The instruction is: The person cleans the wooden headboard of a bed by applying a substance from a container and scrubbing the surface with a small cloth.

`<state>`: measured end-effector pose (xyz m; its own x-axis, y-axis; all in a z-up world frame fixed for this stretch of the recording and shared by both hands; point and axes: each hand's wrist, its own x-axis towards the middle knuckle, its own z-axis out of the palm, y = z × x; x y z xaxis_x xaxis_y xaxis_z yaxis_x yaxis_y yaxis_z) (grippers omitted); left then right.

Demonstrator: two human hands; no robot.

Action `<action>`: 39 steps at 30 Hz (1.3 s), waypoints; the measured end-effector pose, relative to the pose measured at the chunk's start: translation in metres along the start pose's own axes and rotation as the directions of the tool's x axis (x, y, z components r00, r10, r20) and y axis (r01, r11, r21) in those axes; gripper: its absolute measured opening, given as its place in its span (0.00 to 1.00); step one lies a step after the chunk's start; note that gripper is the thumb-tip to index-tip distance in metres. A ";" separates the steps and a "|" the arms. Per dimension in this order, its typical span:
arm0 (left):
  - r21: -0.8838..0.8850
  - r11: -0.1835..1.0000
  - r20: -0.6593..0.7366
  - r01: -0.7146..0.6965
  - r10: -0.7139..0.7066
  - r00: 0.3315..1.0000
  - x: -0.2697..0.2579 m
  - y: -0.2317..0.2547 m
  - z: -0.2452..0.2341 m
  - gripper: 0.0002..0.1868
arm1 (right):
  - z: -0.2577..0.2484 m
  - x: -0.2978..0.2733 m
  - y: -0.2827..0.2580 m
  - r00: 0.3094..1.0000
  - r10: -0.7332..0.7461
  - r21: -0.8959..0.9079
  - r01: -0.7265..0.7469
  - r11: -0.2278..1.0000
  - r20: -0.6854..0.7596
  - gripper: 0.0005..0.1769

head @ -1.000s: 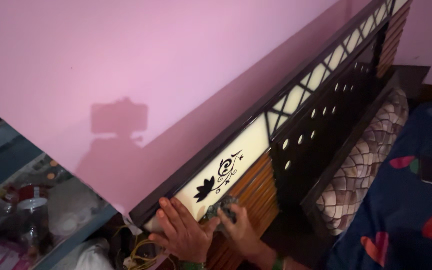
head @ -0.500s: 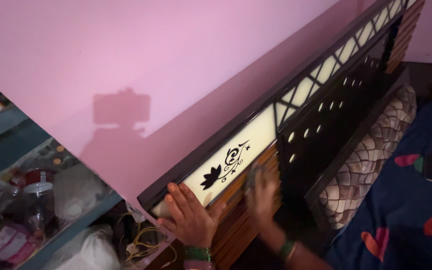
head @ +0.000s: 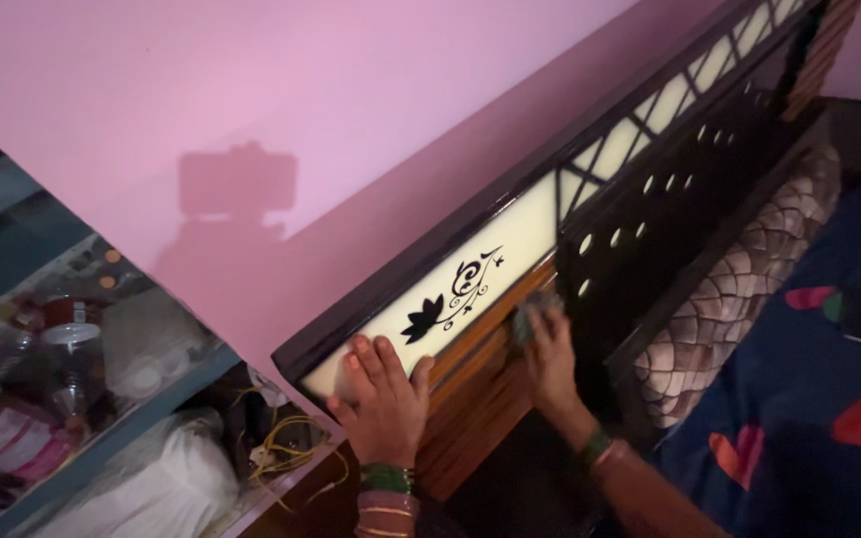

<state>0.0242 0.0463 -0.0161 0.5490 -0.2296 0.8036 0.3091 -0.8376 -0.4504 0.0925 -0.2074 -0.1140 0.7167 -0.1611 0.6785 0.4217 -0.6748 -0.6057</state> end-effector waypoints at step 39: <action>0.122 0.992 -0.063 0.015 -0.008 0.998 0.004 0.004 -0.009 0.55 | 0.072 -0.159 -0.102 0.822 -0.145 0.279 -0.018 0.960 0.550 0.33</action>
<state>0.0207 0.0378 -0.0115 0.4965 -0.2540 0.8300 0.4101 -0.7741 -0.4822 -0.0250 -0.0610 -0.1900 0.8341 0.3613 0.4169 0.5470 -0.4440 -0.7096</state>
